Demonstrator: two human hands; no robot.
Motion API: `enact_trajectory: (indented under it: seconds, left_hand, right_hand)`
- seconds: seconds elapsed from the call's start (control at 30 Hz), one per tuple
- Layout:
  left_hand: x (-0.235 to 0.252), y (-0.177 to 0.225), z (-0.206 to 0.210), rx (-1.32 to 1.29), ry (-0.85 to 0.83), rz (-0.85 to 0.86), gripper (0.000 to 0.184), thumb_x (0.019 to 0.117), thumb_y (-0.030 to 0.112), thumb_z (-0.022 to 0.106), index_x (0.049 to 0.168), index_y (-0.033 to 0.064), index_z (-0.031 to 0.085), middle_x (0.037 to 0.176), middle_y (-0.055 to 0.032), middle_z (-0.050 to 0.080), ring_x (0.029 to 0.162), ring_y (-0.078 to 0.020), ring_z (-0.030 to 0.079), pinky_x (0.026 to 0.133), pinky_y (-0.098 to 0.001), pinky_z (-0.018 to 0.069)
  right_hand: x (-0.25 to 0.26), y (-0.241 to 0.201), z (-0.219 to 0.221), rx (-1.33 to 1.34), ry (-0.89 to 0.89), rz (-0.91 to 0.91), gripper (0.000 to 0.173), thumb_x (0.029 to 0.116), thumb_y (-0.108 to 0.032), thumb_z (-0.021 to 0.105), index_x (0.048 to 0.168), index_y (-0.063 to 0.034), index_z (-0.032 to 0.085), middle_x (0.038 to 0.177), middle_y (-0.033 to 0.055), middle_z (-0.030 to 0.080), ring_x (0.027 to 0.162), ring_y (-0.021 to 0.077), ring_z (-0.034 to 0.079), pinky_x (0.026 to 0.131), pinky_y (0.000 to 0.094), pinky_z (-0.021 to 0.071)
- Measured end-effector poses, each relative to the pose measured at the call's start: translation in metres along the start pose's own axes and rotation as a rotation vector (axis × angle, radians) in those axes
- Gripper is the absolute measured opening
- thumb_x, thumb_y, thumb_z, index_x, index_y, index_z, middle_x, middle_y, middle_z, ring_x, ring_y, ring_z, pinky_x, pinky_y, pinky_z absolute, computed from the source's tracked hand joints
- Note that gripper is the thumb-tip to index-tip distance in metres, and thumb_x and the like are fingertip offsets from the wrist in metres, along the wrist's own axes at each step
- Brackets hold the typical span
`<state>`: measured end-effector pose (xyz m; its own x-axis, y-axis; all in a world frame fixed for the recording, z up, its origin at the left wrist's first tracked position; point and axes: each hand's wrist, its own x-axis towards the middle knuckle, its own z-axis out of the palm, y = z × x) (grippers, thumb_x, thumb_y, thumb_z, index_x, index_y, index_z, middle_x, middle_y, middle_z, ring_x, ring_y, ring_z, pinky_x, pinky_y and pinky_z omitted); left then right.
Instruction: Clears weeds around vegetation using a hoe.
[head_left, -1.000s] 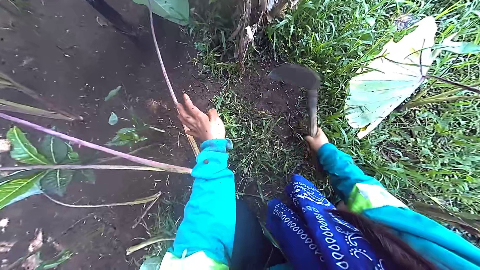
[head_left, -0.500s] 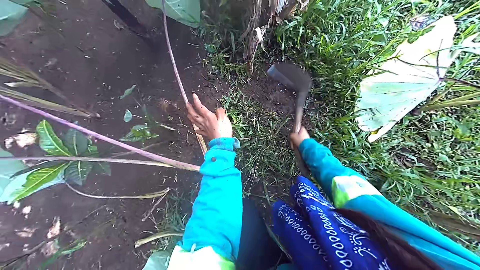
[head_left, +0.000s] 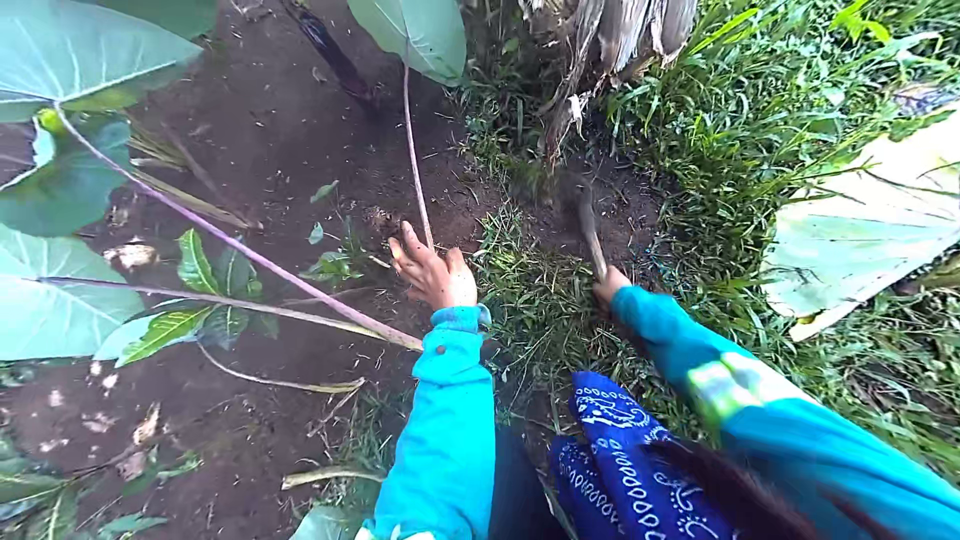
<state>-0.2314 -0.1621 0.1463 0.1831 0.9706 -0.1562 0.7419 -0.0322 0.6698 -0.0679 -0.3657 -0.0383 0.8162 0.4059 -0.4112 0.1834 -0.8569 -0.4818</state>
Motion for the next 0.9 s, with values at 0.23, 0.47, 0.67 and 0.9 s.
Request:
enact_trajectory:
  seconds: [0.23,0.47,0.67,0.9]
  left_hand:
    - [-0.006,-0.012,-0.001,0.016,-0.008,0.021,0.078,0.1004,0.023,0.051,0.167,0.0229,0.01,0.173,-0.0158,-0.003,0.155,-0.0454,0.014,0.107,-0.0788,0.0254]
    - [0.006,0.001,-0.001,-0.031,0.019,-0.016,0.074,0.0994,0.016,0.052,0.165,0.0166,0.018,0.172,-0.0197,0.004,0.157,-0.0438,0.006,0.114,-0.0759,0.0129]
    - [0.002,-0.005,-0.006,-0.031,-0.005,0.017,0.077,0.099,0.019,0.049,0.166,0.018,0.012,0.172,-0.0206,-0.001,0.155,-0.0481,0.011,0.108,-0.0807,0.0195]
    - [0.008,-0.014,-0.005,-0.033,0.032,0.039,0.077,0.0975,0.017,0.051,0.166,0.0152,0.016,0.172,-0.0205,0.002,0.155,-0.0465,0.013,0.108,-0.079,0.0205]
  right_hand:
    - [0.022,-0.008,-0.064,0.26,-0.122,0.141,0.045,0.1014,-0.01,0.056,0.14,0.0116,0.046,0.11,0.0362,0.062,0.082,0.0413,0.066,0.073,0.055,0.0557]
    - [0.032,-0.026,-0.005,-0.029,-0.341,0.136,0.058,0.0958,-0.012,0.067,0.146,0.0065,0.046,0.13,0.0356,0.06,0.118,0.0485,0.063,0.101,0.0648,0.0482]
    - [0.065,-0.006,-0.013,0.285,-0.116,0.166,0.051,0.0976,-0.014,0.061,0.141,0.0057,0.045,0.104,0.0326,0.065,0.08,0.0426,0.067,0.071,0.0588,0.0571]
    - [0.052,-0.02,-0.004,-0.142,-0.426,0.085,0.057,0.0989,-0.016,0.066,0.148,0.0037,0.044,0.133,0.0347,0.059,0.124,0.0508,0.059,0.103,0.0674,0.045]
